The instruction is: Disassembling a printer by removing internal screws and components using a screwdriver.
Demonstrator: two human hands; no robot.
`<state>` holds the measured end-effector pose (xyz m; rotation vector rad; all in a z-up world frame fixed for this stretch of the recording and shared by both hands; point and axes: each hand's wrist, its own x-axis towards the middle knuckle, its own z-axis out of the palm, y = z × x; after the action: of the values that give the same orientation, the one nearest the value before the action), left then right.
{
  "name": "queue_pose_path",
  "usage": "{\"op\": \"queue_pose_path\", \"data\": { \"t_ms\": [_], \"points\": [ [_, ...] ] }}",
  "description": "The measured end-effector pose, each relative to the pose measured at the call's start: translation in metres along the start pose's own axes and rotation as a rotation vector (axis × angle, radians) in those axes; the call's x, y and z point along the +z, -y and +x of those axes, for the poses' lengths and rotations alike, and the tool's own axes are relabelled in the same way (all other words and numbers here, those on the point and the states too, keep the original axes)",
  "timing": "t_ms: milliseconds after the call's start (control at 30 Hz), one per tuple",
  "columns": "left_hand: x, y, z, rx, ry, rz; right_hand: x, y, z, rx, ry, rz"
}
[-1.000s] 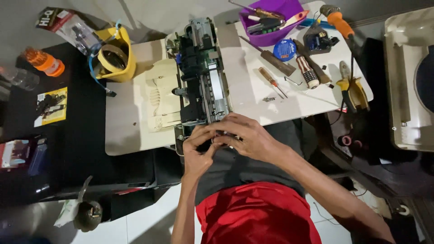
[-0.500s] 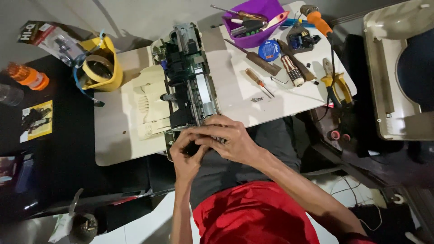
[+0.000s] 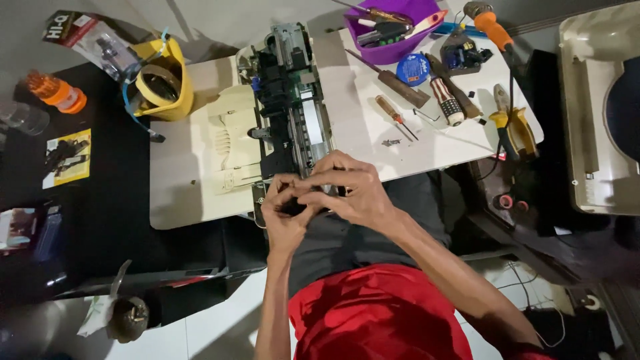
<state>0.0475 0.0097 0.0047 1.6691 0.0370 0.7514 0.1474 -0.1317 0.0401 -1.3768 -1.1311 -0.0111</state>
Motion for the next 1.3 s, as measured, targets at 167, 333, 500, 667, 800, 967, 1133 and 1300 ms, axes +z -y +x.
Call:
{"op": "queue_pose_path", "data": {
  "t_ms": [167, 333, 500, 667, 800, 967, 1133, 1300],
  "points": [
    [-0.003, -0.021, 0.006, 0.033, 0.091, 0.001, -0.014, 0.014, 0.009, 0.010, 0.060, -0.024],
    [-0.007, -0.005, 0.005, -0.039, 0.096, 0.011, -0.013, 0.016, 0.007, 0.025, 0.095, 0.042],
    [-0.007, -0.005, 0.004, -0.032, 0.111, 0.015, -0.006, 0.001, 0.000, 0.008, 0.035, 0.089],
    [-0.003, -0.028, 0.009, -0.051, 0.193, -0.048, -0.003, 0.005, 0.000, 0.007, 0.043, 0.054],
    [-0.007, -0.033, 0.015, -0.098, 0.195, -0.027, 0.004, 0.015, 0.002, -0.002, 0.068, 0.083],
    [-0.005, -0.019, 0.004, -0.083, 0.056, -0.055, 0.012, 0.020, 0.004, 0.039, 0.067, 0.170],
    [-0.007, -0.005, 0.001, -0.111, 0.109, 0.021, 0.010, -0.005, -0.002, 0.048, -0.039, 0.063],
    [-0.005, -0.004, 0.005, -0.033, 0.083, 0.069, 0.000, 0.009, 0.002, 0.060, -0.004, 0.119]
  ]
}}
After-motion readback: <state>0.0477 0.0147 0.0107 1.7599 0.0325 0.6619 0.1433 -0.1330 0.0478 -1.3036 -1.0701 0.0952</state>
